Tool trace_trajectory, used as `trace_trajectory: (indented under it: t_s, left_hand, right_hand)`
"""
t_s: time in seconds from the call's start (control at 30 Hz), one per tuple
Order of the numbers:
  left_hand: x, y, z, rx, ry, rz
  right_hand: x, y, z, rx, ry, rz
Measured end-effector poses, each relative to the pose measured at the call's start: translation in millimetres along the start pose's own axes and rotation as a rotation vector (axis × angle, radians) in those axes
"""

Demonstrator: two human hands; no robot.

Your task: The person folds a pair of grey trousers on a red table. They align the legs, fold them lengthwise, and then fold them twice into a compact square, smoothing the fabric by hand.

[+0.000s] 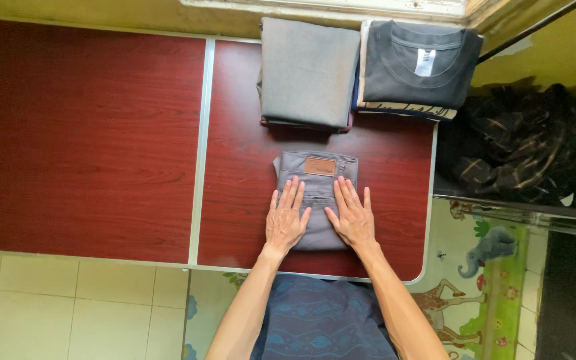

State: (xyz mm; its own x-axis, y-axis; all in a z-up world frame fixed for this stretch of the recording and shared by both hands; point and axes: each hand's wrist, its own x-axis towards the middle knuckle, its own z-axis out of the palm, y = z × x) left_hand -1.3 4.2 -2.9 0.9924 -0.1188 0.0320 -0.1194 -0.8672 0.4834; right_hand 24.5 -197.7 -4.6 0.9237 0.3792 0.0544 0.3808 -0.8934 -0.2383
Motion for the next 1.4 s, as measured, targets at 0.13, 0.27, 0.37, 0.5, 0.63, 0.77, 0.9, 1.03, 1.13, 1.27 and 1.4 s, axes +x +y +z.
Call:
trace_trajectory:
  t_s: [0.13,0.27,0.37,0.5,0.63,0.77,0.9,1.03,1.13,1.27,1.4]
  left_hand:
    - [2,7,-4,0.041,0.037,-0.008]
    - [24,13,-3,0.076,-0.043,-0.015]
    - [44,6,-1,0.078,-0.003,0.063]
    - [55,-13,-9,0.017,0.046,0.186]
    - [55,-14,-8,0.0,0.011,0.155]
    - [56,-13,-5,-0.007,0.01,0.119]
    - [59,-14,2,0.043,-0.005,0.068]
    - [59,-16,3,-0.014,0.075,0.049]
    - [59,-16,0,0.007,0.076,0.042]
    - [60,-14,2,0.036,0.061,0.038]
    - [59,-18,0,0.017,0.091,0.068]
  right_hand:
    - [1,-1,0,-0.057,-0.035,0.003]
    - [13,-6,5,-0.018,-0.037,-0.028]
    - [25,-6,9,0.045,-0.013,-0.027]
    - [49,4,4,-0.008,0.005,-0.045]
    - [64,15,5,0.036,-0.045,-0.027]
    - [65,17,11,0.118,-0.052,0.007]
    - [65,20,12,0.208,-0.072,0.024]
    - [63,21,15,0.158,-0.071,0.044]
    - [62,18,17,0.107,-0.033,0.078]
    - [56,-6,18,-0.036,0.11,0.099]
    - [42,-36,10,0.212,0.002,-0.067]
